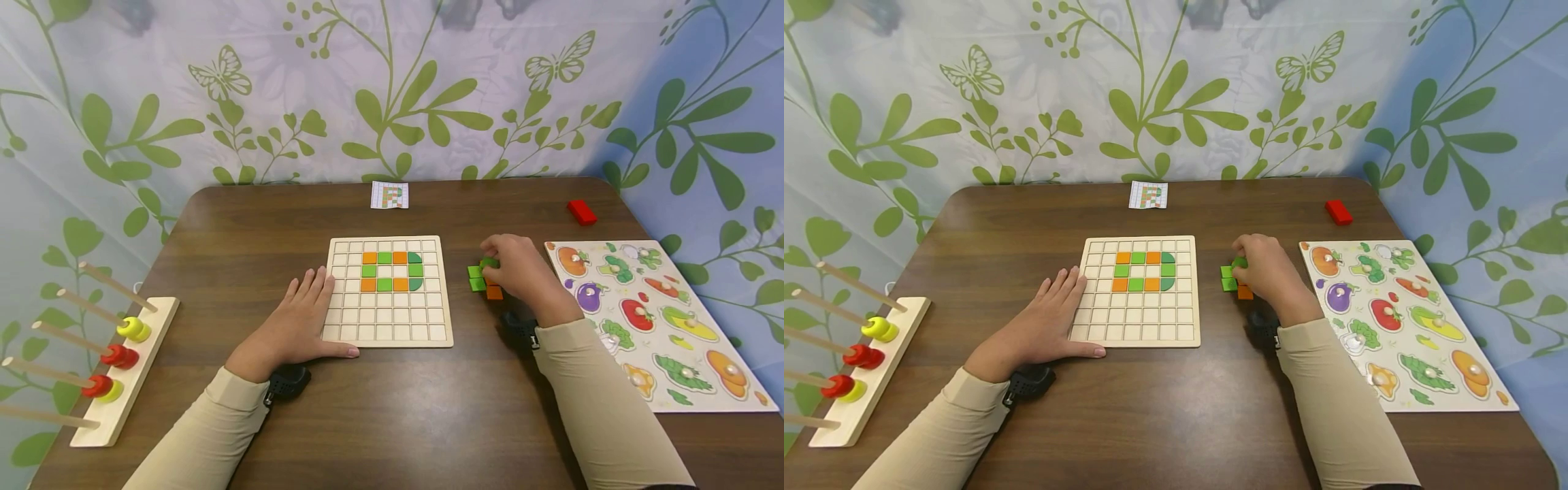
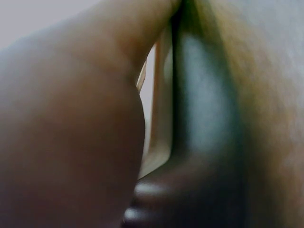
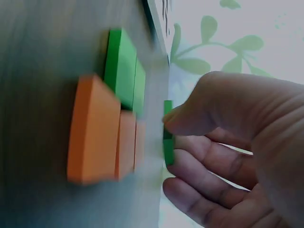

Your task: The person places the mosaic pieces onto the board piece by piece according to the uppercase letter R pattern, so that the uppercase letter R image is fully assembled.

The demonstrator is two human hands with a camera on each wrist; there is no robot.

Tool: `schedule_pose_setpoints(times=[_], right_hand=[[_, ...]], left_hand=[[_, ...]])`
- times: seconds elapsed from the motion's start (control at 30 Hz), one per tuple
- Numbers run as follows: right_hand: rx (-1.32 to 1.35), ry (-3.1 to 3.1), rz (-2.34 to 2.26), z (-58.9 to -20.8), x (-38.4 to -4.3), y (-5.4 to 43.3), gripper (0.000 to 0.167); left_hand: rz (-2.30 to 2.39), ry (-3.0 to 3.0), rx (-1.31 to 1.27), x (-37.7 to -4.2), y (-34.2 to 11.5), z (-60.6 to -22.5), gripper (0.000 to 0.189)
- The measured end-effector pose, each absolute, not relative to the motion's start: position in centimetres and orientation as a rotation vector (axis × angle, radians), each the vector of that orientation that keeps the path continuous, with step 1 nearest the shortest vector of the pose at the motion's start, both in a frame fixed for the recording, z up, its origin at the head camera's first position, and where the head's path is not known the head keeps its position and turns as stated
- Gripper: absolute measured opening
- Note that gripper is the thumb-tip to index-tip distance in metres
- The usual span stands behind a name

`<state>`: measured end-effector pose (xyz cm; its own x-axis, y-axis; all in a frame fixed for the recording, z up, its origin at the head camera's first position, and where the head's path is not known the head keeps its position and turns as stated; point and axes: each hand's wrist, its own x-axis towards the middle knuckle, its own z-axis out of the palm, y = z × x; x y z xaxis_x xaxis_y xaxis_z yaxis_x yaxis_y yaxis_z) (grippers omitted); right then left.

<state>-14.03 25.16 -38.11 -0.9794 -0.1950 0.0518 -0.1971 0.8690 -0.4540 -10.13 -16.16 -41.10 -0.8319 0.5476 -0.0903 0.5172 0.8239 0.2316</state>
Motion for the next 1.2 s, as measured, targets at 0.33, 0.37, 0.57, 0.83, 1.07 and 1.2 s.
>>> schedule_pose_setpoints(times=[0.33,0.37,0.57,0.83,1.07,1.2], right_hand=[[0.523,-2.991,0.816,-38.3,-14.4,20.6,0.032],[0.545,-2.982,0.818,-38.3,-14.5,20.1,0.032],[0.68,-2.933,0.803,-38.3,-14.9,17.5,0.035],[0.768,-2.926,0.828,-38.0,-15.0,14.9,0.031],[0.825,-2.968,0.8,-37.7,-14.6,13.0,0.034],[0.891,-2.943,0.803,-37.7,-14.3,12.0,0.031]], left_hand=[[0.291,2.846,0.84,-10.3,-16.2,-41.5,0.146],[0.29,2.847,0.842,-10.3,-16.2,-41.5,0.146],[0.279,2.858,0.848,-10.4,-16.2,-41.4,0.147],[0.28,2.852,0.838,-10.4,-16.3,-41.3,0.147],[0.279,2.852,0.841,-10.4,-16.3,-41.3,0.147],[0.284,2.853,0.845,-10.4,-16.3,-41.3,0.147]])
